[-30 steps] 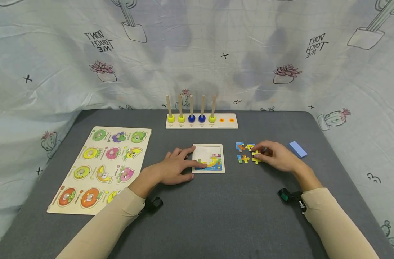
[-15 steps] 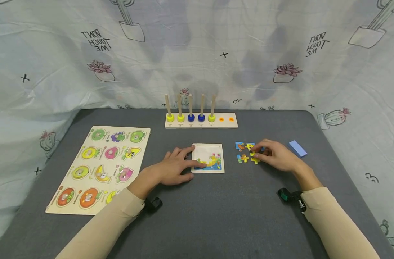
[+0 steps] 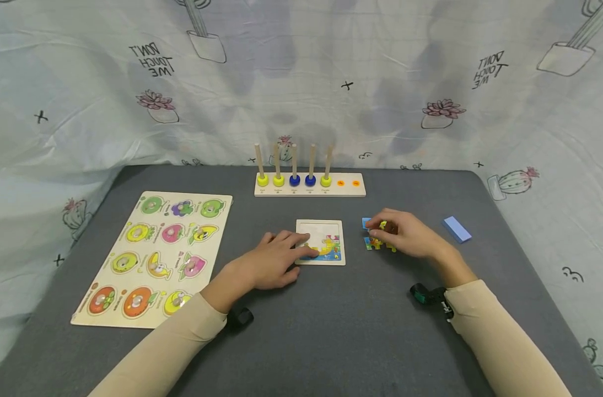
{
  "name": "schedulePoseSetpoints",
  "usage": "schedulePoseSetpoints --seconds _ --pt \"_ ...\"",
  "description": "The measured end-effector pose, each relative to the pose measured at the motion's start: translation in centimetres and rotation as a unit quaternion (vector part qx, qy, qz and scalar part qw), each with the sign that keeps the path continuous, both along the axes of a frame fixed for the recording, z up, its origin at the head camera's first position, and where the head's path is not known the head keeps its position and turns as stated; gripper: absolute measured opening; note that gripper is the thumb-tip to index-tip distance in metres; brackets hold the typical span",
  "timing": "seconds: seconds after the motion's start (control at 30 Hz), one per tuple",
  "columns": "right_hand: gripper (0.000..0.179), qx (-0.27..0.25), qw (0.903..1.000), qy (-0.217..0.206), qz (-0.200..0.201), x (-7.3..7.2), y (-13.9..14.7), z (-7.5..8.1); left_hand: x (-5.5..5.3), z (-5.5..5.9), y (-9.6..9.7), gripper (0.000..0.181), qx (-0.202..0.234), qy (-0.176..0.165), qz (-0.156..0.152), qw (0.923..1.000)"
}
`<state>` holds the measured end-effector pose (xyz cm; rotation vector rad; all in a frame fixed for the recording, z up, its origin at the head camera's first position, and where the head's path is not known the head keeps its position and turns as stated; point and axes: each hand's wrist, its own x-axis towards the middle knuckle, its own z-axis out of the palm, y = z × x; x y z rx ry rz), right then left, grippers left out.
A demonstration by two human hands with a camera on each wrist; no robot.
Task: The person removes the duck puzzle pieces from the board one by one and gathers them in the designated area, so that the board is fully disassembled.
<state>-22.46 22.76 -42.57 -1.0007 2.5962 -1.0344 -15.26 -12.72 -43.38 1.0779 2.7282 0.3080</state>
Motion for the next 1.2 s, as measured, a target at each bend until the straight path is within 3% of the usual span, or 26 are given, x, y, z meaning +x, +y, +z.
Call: schedulePoseSetpoints --seconds 0.4,0.63,0.97,1.2 --pt "0.021 -0.016 0.9992 -0.018 0.031 -0.2 -4.6 0.3 0.0 -0.1 1.3 0.056 -0.069 -0.015 0.012 0.9974" --pt "0.023 -0.018 0.9985 -0.028 0.044 -0.4 -6.7 0.1 -0.2 -0.2 1.5 0.056 -0.076 -0.016 0.017 0.9968" --pt "0.021 -0.016 0.9975 -0.045 0.053 -0.7 -7.9 -0.9 -0.3 0.0 1.6 0.055 -0.090 -0.015 0.018 0.9957" --pt "0.021 0.003 0.9968 -0.062 0.050 -1.0 -8.0 -1.2 -0.4 0.2 1.5 0.056 -0.094 -0.031 0.016 0.9950"
